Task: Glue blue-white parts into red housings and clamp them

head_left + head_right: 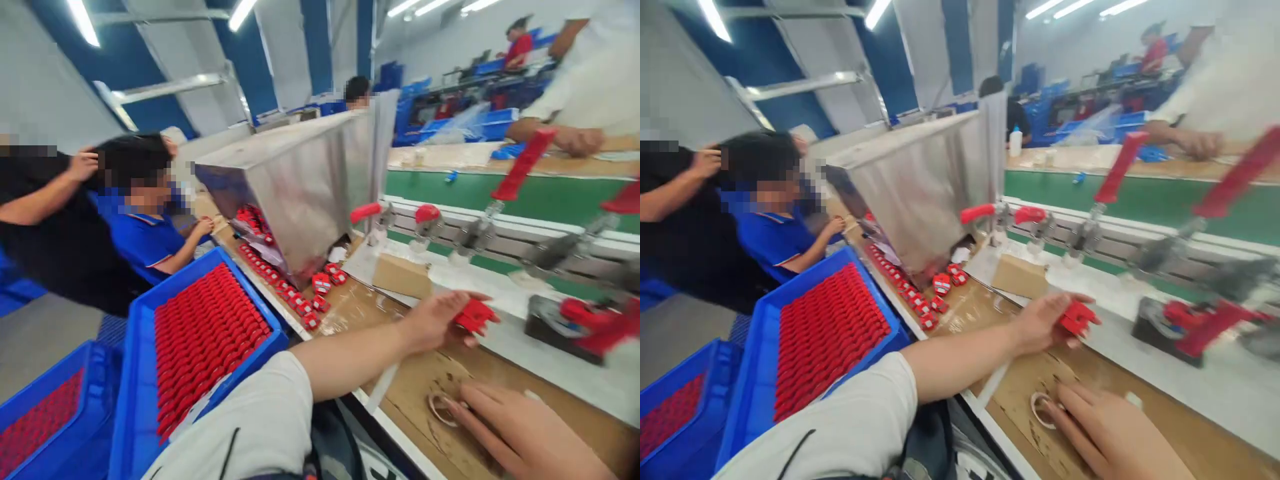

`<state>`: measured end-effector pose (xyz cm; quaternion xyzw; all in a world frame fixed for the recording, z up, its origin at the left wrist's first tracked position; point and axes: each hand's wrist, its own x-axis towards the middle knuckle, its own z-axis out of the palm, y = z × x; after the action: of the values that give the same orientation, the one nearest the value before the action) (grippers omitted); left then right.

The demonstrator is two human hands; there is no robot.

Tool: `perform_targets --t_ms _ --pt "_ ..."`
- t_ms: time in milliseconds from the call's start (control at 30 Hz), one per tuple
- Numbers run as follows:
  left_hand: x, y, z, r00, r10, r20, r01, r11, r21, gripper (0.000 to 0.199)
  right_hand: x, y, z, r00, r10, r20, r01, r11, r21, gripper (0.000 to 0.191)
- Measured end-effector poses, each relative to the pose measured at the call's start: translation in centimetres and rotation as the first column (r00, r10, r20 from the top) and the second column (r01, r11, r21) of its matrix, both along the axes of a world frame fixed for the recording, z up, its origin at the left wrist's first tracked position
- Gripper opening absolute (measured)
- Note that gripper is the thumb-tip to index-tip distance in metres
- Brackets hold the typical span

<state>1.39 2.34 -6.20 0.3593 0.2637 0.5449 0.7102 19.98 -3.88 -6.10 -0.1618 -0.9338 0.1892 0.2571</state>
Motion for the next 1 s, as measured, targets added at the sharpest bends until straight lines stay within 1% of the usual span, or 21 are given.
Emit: perform_targets --t_ms 33,100,133,167,233,267,333,433,500,533,567,600,633,700,733,767,800,833,1000 --pt "-0.1 -0.6 0.4 0.999 -0.018 -0.038 0.017 1.000 -0.021 0.077 -0.2 -0.3 0.8 0.997 0.055 0.055 -0.051 0.996 -0.075 0.025" --pt "-0.1 -1.4 1.3 0.993 -0.030 -0.115 0.028 0.999 -0.023 0.076 -0.5 -0.6 2.4 0.994 0.033 0.104 -0.015 0.986 -0.169 0.031" --pt "-0.1 -1.5 1.7 0.986 -0.009 -0.165 0.009 1.000 -0.001 0.078 -0.6 -0.6 2.9 0.992 0.032 0.121 -0.007 0.979 -0.203 0.034" --pt "-0.2 -1.4 1.9 0.974 0.019 -0.225 -0.012 0.999 0.031 0.080 -0.6 -0.4 3.2 0.991 0.059 0.121 -0.028 0.970 -0.241 0.037" --pt "-0.2 -1.0 2.3 0.930 0.083 -0.358 -0.051 0.994 0.098 0.076 -0.4 0.1 3.2 0.993 0.053 0.107 -0.018 0.952 -0.304 0.039" --pt "-0.2 -0.9 2.4 0.901 0.117 -0.418 -0.066 0.989 0.134 0.071 -0.3 0.3 3.1 0.994 0.054 0.097 -0.019 0.944 -0.328 0.040" --pt "-0.2 -1.0 2.5 0.820 0.162 -0.549 -0.052 0.976 0.210 0.063 0.1 0.5 2.9 0.998 0.030 0.057 -0.007 0.929 -0.370 0.042" --pt "-0.3 -1.5 2.8 0.695 0.227 -0.682 -0.016 0.954 0.301 0.052 0.6 0.6 2.8 0.999 -0.014 -0.046 -0.007 0.905 -0.424 0.044" --pt "-0.3 -1.7 2.9 0.625 0.271 -0.732 0.022 0.932 0.363 0.044 1.0 0.9 2.8 0.988 -0.077 -0.134 0.006 0.887 -0.461 0.044" --pt "-0.3 -1.8 3.0 0.592 0.292 -0.751 0.047 0.918 0.393 0.040 1.2 1.1 2.8 0.973 -0.140 -0.184 0.034 0.873 -0.486 0.045" --pt "-0.3 -1.8 3.0 0.561 0.308 -0.768 0.075 0.905 0.418 0.036 1.4 1.2 2.8 0.945 -0.229 -0.235 0.078 0.852 -0.517 0.045" --pt "-0.3 -1.8 3.0 0.535 0.317 -0.783 0.106 0.894 0.434 0.033 1.5 1.4 2.8 0.898 -0.339 -0.282 0.136 0.821 -0.555 0.046" --pt "-0.3 -1.8 3.0 0.513 0.315 -0.798 0.140 0.887 0.440 0.031 1.6 1.6 2.7 0.831 -0.456 -0.320 0.199 0.780 -0.593 0.046" --pt "-0.1 -1.8 2.9 0.481 0.283 -0.830 0.211 0.881 0.423 0.030 1.7 1.9 2.6 0.665 -0.655 -0.360 0.319 0.684 -0.656 0.047" --pt "0.0 -1.9 2.9 0.467 0.260 -0.845 0.243 0.881 0.405 0.029 1.7 2.0 2.6 0.591 -0.719 -0.364 0.368 0.643 -0.672 0.047" --pt "0.1 -2.0 2.9 0.453 0.236 -0.860 0.271 0.882 0.385 0.028 1.6 2.1 2.6 0.540 -0.761 -0.361 0.408 0.611 -0.678 0.047" --pt "0.2 -2.1 2.9 0.440 0.217 -0.871 0.292 0.883 0.368 0.027 1.6 2.2 2.5 0.511 -0.783 -0.355 0.436 0.592 -0.678 0.047" --pt "0.3 -2.1 2.9 0.429 0.203 -0.880 0.307 0.884 0.354 0.026 1.5 2.3 2.5 0.503 -0.792 -0.346 0.454 0.582 -0.675 0.047" --pt "0.5 -2.1 2.7 0.381 0.181 -0.907 0.344 0.882 0.321 0.026 1.2 2.6 2.3 0.540 -0.786 -0.301 0.489 0.585 -0.648 0.048"
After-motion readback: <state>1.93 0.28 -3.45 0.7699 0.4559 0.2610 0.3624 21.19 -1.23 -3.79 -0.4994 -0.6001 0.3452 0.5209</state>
